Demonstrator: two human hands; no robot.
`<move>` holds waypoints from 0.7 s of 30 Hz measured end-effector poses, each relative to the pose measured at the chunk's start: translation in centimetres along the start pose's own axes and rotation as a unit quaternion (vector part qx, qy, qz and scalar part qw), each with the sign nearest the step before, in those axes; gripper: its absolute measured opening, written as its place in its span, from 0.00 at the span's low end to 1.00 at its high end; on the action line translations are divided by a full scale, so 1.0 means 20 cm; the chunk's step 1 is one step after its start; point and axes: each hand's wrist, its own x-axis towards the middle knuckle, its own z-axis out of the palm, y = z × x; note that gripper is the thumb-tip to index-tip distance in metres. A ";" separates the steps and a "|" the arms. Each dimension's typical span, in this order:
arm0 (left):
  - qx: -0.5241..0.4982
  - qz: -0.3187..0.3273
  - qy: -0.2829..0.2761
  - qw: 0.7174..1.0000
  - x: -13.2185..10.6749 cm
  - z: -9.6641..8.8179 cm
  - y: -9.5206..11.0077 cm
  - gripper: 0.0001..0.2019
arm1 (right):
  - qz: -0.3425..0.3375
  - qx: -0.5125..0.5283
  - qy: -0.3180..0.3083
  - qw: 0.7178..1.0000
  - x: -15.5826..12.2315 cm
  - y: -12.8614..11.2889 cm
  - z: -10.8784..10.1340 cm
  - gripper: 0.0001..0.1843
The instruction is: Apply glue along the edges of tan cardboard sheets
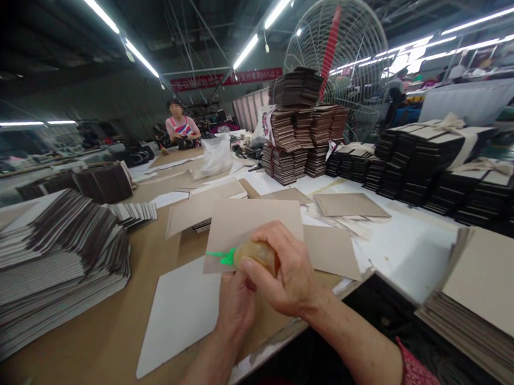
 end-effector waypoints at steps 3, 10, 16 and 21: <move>0.014 -0.006 -0.005 1.000 -0.01 0.01 0.00 0.09 | -0.004 -0.011 -0.006 1.000 0.01 0.01 0.00 0.11; 0.033 -0.001 -0.012 0.999 0.00 -0.01 -0.01 0.10 | -0.002 -0.018 -0.024 1.000 0.02 0.00 -0.01 0.10; 0.052 0.016 -0.007 0.998 0.00 -0.02 -0.02 0.08 | 0.004 -0.024 -0.053 0.998 0.02 -0.03 -0.03 0.08; 0.075 0.045 -0.019 0.996 0.00 -0.01 0.01 0.08 | 0.007 -0.023 -0.093 0.995 0.02 -0.06 -0.04 0.08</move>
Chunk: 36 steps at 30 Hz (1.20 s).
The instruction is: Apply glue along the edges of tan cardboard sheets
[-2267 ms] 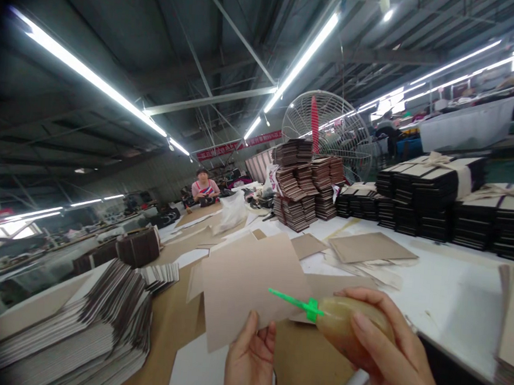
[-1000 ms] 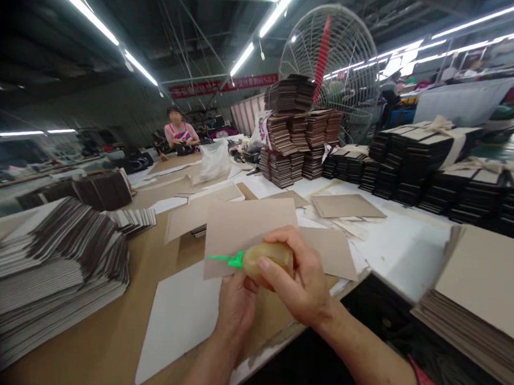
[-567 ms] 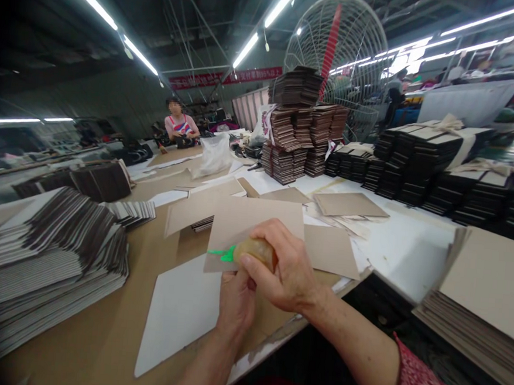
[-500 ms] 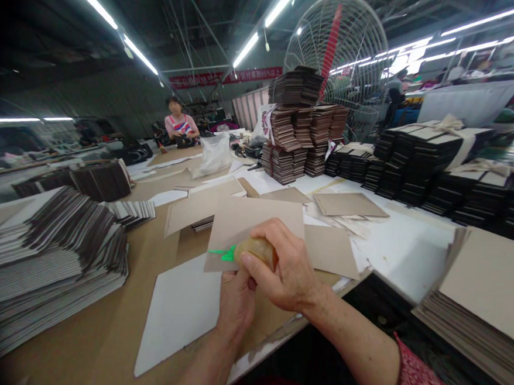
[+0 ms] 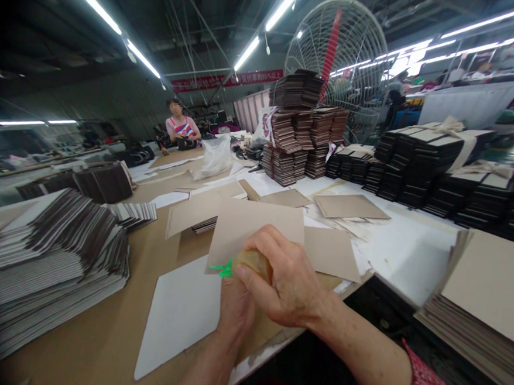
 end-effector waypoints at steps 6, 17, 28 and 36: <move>0.006 -0.024 -0.006 1.000 -0.01 -0.01 -0.02 0.09 | -0.007 -0.035 0.020 0.999 0.02 0.00 -0.01 0.07; 0.021 -0.008 -0.001 1.000 -0.01 0.00 -0.01 0.08 | -0.002 -0.024 -0.006 1.000 0.02 0.00 -0.03 0.07; 0.037 -0.046 0.013 0.998 -0.02 -0.03 -0.05 0.20 | -0.050 -0.098 0.114 0.987 0.11 0.07 -0.09 0.08; 0.027 -0.051 0.002 0.998 -0.03 -0.03 -0.06 0.20 | -0.015 -0.078 0.018 0.997 0.09 0.00 -0.10 0.07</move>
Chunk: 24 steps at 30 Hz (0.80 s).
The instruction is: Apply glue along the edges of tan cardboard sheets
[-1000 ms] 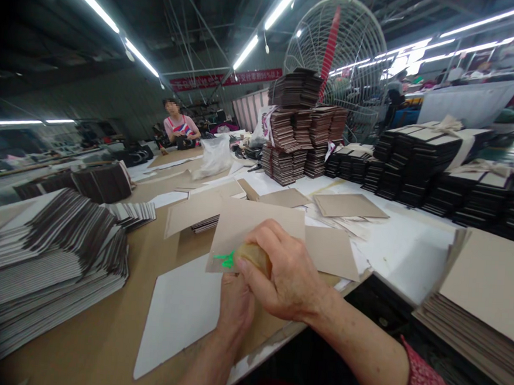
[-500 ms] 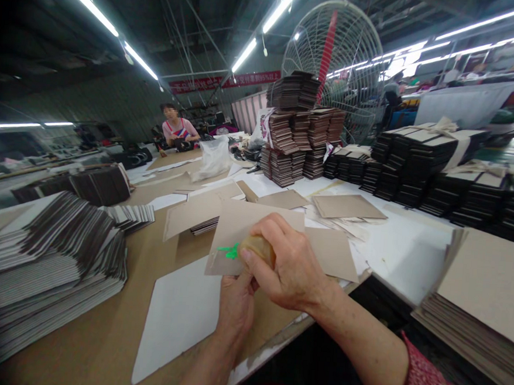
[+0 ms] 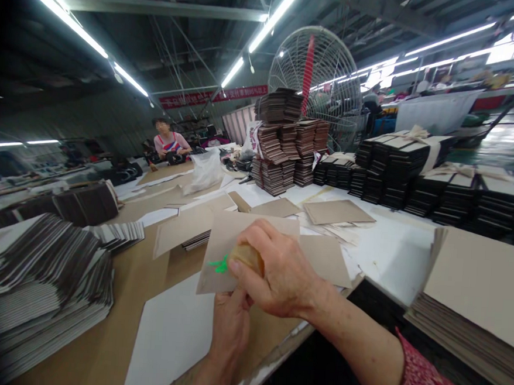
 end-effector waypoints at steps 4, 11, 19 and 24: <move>0.000 0.000 0.006 1.000 0.00 0.00 0.00 0.21 | 0.000 -0.024 0.038 0.999 0.01 0.02 -0.02 0.07; -0.004 -0.005 -0.008 1.000 0.00 0.01 0.01 0.19 | -0.004 0.002 -0.012 1.000 0.01 0.00 -0.02 0.08; -0.002 -0.013 0.029 1.000 -0.01 0.02 0.01 0.24 | -0.016 -0.064 0.100 0.993 0.07 0.09 -0.07 0.08; 0.003 -0.018 0.027 0.999 -0.02 0.02 0.01 0.27 | -0.029 -0.074 0.142 0.987 0.11 0.11 -0.10 0.09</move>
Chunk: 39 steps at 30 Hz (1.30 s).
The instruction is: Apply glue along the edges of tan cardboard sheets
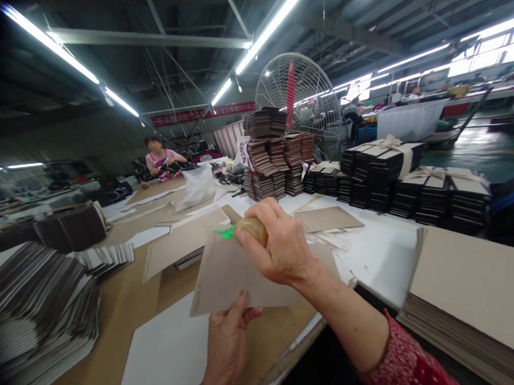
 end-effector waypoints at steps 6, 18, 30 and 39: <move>0.009 0.004 -0.008 1.000 -0.01 0.00 -0.01 0.25 | 0.002 0.010 -0.038 0.999 0.00 -0.01 -0.02 0.08; 0.029 0.000 -0.006 1.000 -0.01 0.00 -0.01 0.22 | 0.003 0.019 -0.018 1.000 0.03 0.03 -0.04 0.10; 0.019 0.005 0.001 1.000 -0.01 0.00 0.00 0.26 | 0.009 0.042 -0.057 0.997 -0.01 -0.03 -0.06 0.09; 0.029 0.006 0.005 1.000 0.00 -0.01 -0.03 0.27 | 0.012 0.040 -0.062 0.997 0.01 -0.01 -0.07 0.09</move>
